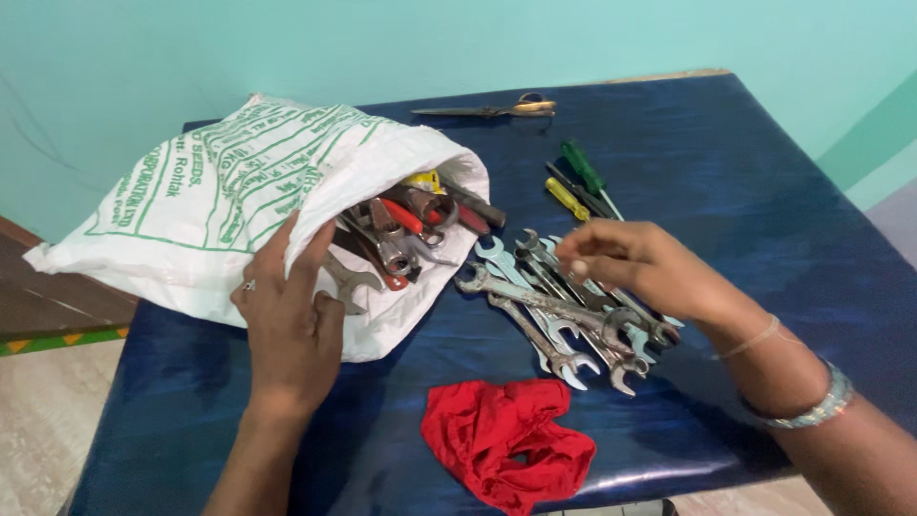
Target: The person reaches into a bag and removes tools including wrenches, screwdrivers, a hammer, and pliers, placing them on a table.
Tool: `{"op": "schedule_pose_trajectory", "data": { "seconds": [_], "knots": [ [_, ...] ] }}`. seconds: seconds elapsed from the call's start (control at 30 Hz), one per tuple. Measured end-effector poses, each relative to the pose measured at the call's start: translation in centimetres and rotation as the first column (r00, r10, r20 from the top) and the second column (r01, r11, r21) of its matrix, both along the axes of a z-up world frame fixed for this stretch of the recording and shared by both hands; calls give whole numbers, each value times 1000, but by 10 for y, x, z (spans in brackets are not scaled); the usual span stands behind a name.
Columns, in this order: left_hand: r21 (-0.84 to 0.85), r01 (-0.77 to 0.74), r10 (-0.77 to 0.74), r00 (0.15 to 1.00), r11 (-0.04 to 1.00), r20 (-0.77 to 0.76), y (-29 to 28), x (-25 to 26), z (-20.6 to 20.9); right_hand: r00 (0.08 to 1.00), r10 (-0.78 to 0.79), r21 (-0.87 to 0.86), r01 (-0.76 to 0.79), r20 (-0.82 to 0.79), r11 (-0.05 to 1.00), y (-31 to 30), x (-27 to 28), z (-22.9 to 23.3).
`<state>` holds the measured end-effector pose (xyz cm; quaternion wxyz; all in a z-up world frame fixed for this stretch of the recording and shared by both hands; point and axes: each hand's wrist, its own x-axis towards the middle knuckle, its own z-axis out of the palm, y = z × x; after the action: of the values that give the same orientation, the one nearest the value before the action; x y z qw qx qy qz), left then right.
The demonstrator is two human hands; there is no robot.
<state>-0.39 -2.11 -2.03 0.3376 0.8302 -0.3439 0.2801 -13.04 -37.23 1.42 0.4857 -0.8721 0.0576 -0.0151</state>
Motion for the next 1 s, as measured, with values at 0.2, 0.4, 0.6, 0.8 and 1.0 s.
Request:
{"op": "schedule_pose_trajectory", "data": {
  "seconds": [0.2, 0.4, 0.6, 0.8, 1.0],
  "knots": [
    [-9, -4, 4, 1000, 1000, 8, -2, -1, 0, 982, -129, -214, 98, -136, 972, -8, -42, -9],
    [-28, 6, -6, 1000, 1000, 8, -2, -2, -2, 983, 111, -711, 28, 148, 703, 21, -56, -14],
    [-43, 25, -24, 999, 999, 23, 0, 0, -4, 991, 103, -801, 10, 90, 599, 34, -42, -24],
    [-37, 20, -19, 1000, 999, 19, 2, 1, -1, 996, -59, -734, -4, -60, 679, 32, -35, -16],
    [-49, 22, -21, 1000, 999, 22, 4, -1, 4, 938, -223, -550, 43, -266, 834, 28, -37, 13]
  ]
}}
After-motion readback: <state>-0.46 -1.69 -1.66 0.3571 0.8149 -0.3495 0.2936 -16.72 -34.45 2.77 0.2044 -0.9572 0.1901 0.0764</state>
